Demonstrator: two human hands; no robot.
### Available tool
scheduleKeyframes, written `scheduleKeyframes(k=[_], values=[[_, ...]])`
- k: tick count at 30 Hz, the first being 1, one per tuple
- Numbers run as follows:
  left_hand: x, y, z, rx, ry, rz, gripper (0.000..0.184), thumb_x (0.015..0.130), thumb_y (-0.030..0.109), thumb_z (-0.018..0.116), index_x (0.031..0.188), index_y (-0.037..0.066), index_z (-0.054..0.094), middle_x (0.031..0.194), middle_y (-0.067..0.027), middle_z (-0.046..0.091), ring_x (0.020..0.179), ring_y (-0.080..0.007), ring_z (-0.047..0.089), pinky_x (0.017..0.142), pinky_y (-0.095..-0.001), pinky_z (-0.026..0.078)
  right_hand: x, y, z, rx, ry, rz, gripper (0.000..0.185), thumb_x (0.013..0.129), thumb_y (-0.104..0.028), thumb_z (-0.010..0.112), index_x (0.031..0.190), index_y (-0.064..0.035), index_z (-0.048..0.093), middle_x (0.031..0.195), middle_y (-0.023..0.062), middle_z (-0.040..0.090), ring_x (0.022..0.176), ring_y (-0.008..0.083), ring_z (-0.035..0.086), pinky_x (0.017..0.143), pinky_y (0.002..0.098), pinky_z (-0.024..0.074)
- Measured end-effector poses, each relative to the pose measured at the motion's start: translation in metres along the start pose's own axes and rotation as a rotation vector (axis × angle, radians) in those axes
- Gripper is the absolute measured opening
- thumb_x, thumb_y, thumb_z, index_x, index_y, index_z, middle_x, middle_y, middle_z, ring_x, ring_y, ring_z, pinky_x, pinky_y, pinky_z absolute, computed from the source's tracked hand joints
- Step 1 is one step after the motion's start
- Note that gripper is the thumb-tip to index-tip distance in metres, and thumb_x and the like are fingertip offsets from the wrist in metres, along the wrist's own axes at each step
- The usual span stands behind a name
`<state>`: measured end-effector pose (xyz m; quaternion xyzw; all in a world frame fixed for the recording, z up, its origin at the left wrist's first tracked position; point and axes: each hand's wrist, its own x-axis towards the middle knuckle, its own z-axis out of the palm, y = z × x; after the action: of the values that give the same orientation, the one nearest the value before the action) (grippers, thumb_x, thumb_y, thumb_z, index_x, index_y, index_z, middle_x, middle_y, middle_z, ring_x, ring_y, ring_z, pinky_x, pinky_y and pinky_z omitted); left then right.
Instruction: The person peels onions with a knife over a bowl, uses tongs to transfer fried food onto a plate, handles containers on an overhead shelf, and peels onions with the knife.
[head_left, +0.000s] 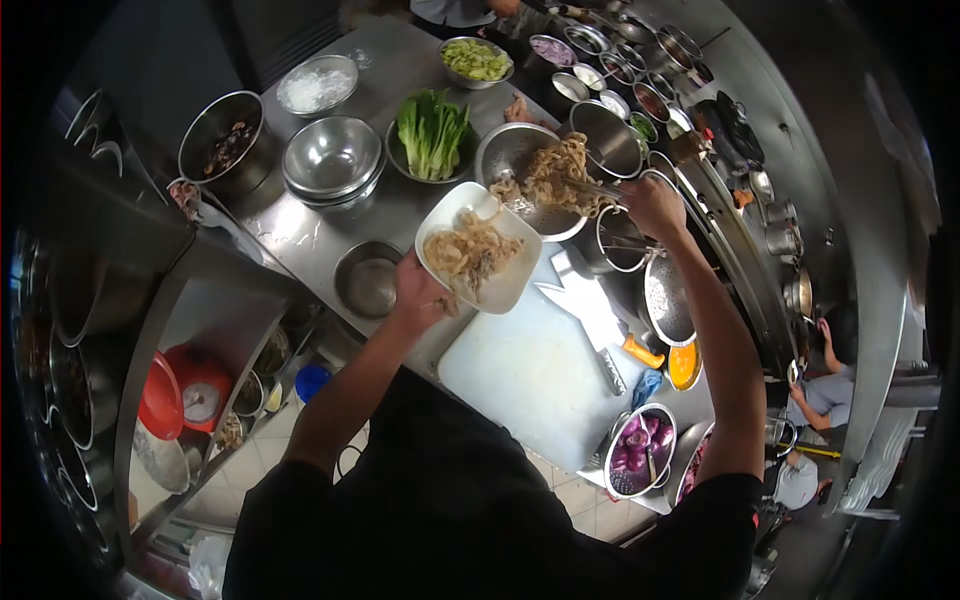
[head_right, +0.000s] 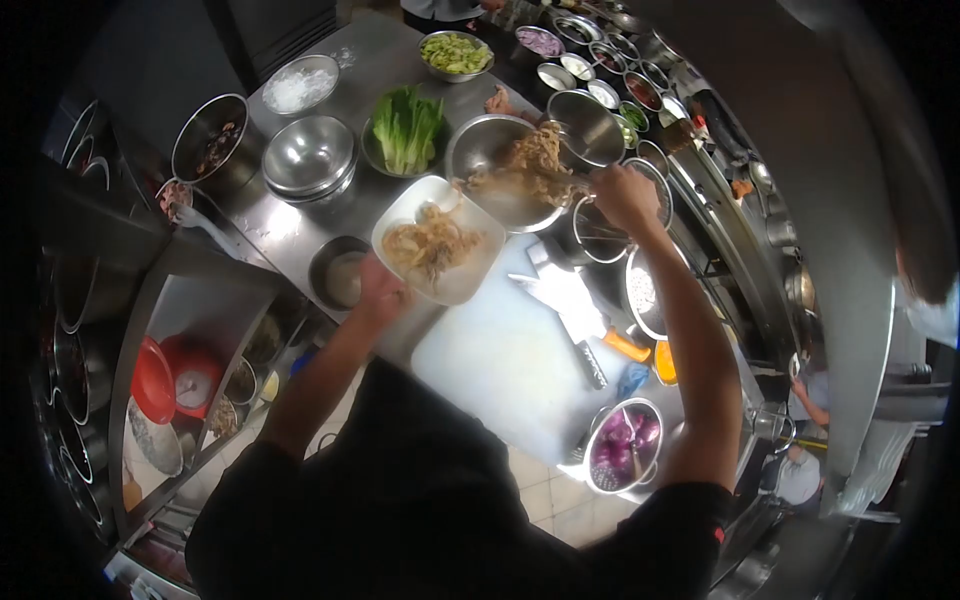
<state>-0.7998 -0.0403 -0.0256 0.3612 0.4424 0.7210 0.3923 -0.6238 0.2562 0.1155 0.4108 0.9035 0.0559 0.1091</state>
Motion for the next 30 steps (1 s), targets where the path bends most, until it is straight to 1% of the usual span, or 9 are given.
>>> scheduleKeyframes(k=[3,6,9,11,18,21,26,27,30], values=[[0.015,0.001,0.014,-0.293,-0.046,-0.017,0.051,0.095,0.036,0.034,0.129,0.0,0.047,0.131,-0.0186,0.051,0.117,-0.0337,0.053,0.096,-0.0485,0.046,-0.009,0.022,-0.013,0.072,0.053,0.047,0.016,0.084,-0.03,0.061,0.091,-0.0186,0.07,0.09,0.012,0.067,0.086,0.0301,0.065,0.073,0.0432,0.0521],[0.032,-0.033,0.014,-0.482,0.025,-0.199,0.051,0.094,0.038,0.036,0.127,0.003,0.049,0.13,-0.0183,0.052,0.117,-0.0345,0.053,0.098,-0.0492,0.045,-0.039,0.017,-0.058,0.129,0.085,0.04,0.024,0.084,-0.028,0.062,0.106,-0.0259,0.069,0.085,0.0097,0.068,0.083,0.0288,0.066,0.073,0.0424,0.0515],[0.058,-0.076,-0.001,-1.51,-0.402,-0.477,0.052,0.093,0.041,0.037,0.127,0.004,0.05,0.13,-0.0171,0.052,0.118,-0.0343,0.053,0.099,-0.0477,0.044,-0.063,0.016,-0.086,0.133,0.083,-0.022,0.027,0.085,-0.025,0.061,0.111,-0.0239,0.068,0.082,0.0116,0.068,0.08,0.0299,0.065,0.072,0.0419,0.0505],[0.071,-0.063,0.021,-1.357,-0.041,-0.571,0.053,0.093,0.043,0.037,0.129,0.005,0.049,0.131,-0.0166,0.052,0.118,-0.0337,0.052,0.1,-0.0463,0.043,-0.08,0.019,-0.098,0.18,0.108,-0.073,0.029,0.086,-0.021,0.06,0.114,-0.0169,0.066,0.077,0.0127,0.065,0.07,0.0237,0.062,0.067,0.0379,0.0479],[0.092,-0.047,0.037,-1.178,0.036,-0.541,0.058,0.095,0.045,0.034,0.135,0.004,0.043,0.137,-0.0164,0.047,0.124,-0.0323,0.047,0.106,-0.045,0.037,-0.121,0.014,-0.146,0.498,-0.003,-0.209,0.034,0.083,-0.011,0.063,0.116,-0.0014,0.063,0.066,0.0001,0.056,0.061,0.0065,0.046,0.058,0.0255,0.0405],[0.09,-0.049,0.034,-1.156,0.065,-0.556,0.058,0.095,0.045,0.032,0.136,0.004,0.042,0.137,-0.0165,0.047,0.124,-0.0324,0.047,0.106,-0.0449,0.037,-0.127,0.01,-0.162,0.51,-0.085,-0.221,0.031,0.084,-0.013,0.061,0.113,-0.0034,0.065,0.085,0.015,0.069,0.072,0.0155,0.064,0.07,0.0307,0.0484],[0.088,-0.067,0.032,-1.387,-0.342,-0.352,0.057,0.095,0.044,0.032,0.135,0.004,0.043,0.136,-0.0167,0.048,0.123,-0.0326,0.047,0.106,-0.046,0.037,-0.104,-0.002,-0.135,0.542,-0.118,-0.276,0.031,0.083,-0.011,0.062,0.113,-0.0038,0.065,0.082,0.0095,0.069,0.069,0.0138,0.061,0.066,0.0292,0.0475],[0.088,-0.067,0.034,-1.388,-0.349,-0.358,0.057,0.095,0.044,0.032,0.135,0.004,0.043,0.136,-0.0167,0.048,0.123,-0.0326,0.047,0.106,-0.046,0.037,-0.099,-0.008,-0.123,0.547,-0.124,-0.236,0.032,0.083,-0.01,0.063,0.114,-0.0044,0.065,0.077,0.0056,0.067,0.065,0.01,0.057,0.061,0.0275,0.046],[0.083,-0.051,0.04,-1.331,-0.179,-0.389,0.057,0.091,0.043,0.041,0.131,0.004,0.047,0.128,-0.0159,0.054,0.116,-0.0325,0.053,0.1,-0.0478,0.043,-0.092,-0.021,-0.083,0.384,0.113,-0.451,0.03,0.084,-0.016,0.064,0.113,-0.0106,0.066,0.085,0.0118,0.069,0.07,0.0213,0.065,0.066,0.0334,0.049]])
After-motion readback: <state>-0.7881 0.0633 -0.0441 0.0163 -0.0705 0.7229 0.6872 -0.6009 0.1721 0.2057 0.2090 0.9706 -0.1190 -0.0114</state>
